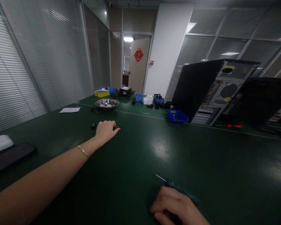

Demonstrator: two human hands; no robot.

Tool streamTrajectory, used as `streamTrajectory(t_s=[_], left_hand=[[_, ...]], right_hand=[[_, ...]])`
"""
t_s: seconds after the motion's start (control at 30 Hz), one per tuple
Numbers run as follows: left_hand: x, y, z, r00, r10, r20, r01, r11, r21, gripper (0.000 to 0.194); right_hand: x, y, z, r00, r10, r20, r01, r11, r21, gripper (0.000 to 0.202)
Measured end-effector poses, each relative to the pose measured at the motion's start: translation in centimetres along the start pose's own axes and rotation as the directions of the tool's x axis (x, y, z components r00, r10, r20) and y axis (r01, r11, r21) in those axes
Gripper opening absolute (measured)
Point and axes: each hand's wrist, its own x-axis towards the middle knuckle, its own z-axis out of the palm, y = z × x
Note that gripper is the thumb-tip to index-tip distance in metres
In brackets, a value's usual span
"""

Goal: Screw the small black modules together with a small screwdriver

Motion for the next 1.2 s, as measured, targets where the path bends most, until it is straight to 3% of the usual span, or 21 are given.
streamTrajectory(t_s=[0.27, 0.37, 0.5, 0.6, 0.7, 0.83, 0.93, 1.0, 1.13, 1.2], left_hand=[[0.0, -0.5, -0.3, 0.999, -0.030, -0.028, 0.031, 0.999, 0.038, 0.028], [-0.1, -1.1, -1.3, 0.997, -0.038, -0.065, 0.039, 0.999, 0.013, 0.031], [-0.2, -4.3, -3.9, 0.984, -0.136, -0.118, 0.132, 0.990, -0.042, 0.038], [-0.6, -7.3, -5.1, 0.978, -0.201, -0.063, 0.193, 0.974, -0.117, 0.042], [-1.0, -9.0, -4.7, 0.978, -0.207, 0.020, 0.207, 0.962, -0.176, 0.046], [-1.0, -9.2, -3.3, 0.988, -0.146, 0.039, 0.151, 0.964, -0.219, 0.036], [-0.8, -7.7, -3.6, 0.996, -0.087, 0.007, 0.086, 0.966, -0.242, 0.026], [-1.1, -5.0, -4.6, 1.000, -0.012, -0.012, 0.008, 0.963, -0.269, 0.026], [-4.4, 3.9, -6.3, 0.971, 0.237, -0.038, -0.234, 0.900, -0.369, 0.030], [-6.8, 8.4, -6.1, 0.912, 0.409, -0.019, -0.364, 0.789, -0.494, 0.022]], right_hand=[[-0.2, 0.2, 0.2, 1.000, 0.013, 0.006, -0.013, 1.000, -0.002, 0.017], [-0.3, 0.4, 0.3, 1.000, -0.002, -0.003, 0.002, 1.000, 0.011, 0.018], [-0.4, 0.3, 0.1, 0.999, -0.024, -0.028, 0.025, 0.999, 0.029, 0.020], [-0.4, 0.3, 0.0, 0.999, -0.029, -0.033, 0.031, 0.999, 0.043, 0.019], [-0.4, 0.6, 0.2, 0.998, -0.041, -0.040, 0.042, 0.998, 0.037, 0.020], [-0.5, 1.0, 0.3, 0.996, -0.079, -0.051, 0.080, 0.997, 0.006, 0.022], [-0.9, 0.6, -0.6, 0.983, -0.170, -0.064, 0.168, 0.985, -0.036, 0.022], [-1.2, 0.0, -1.8, 0.975, -0.201, -0.095, 0.189, 0.974, -0.128, 0.017], [-1.7, -1.3, -4.3, 0.975, -0.028, -0.221, -0.027, 0.971, -0.238, 0.021], [-1.7, -1.6, -4.8, 0.975, 0.086, -0.207, -0.139, 0.957, -0.256, 0.020]])
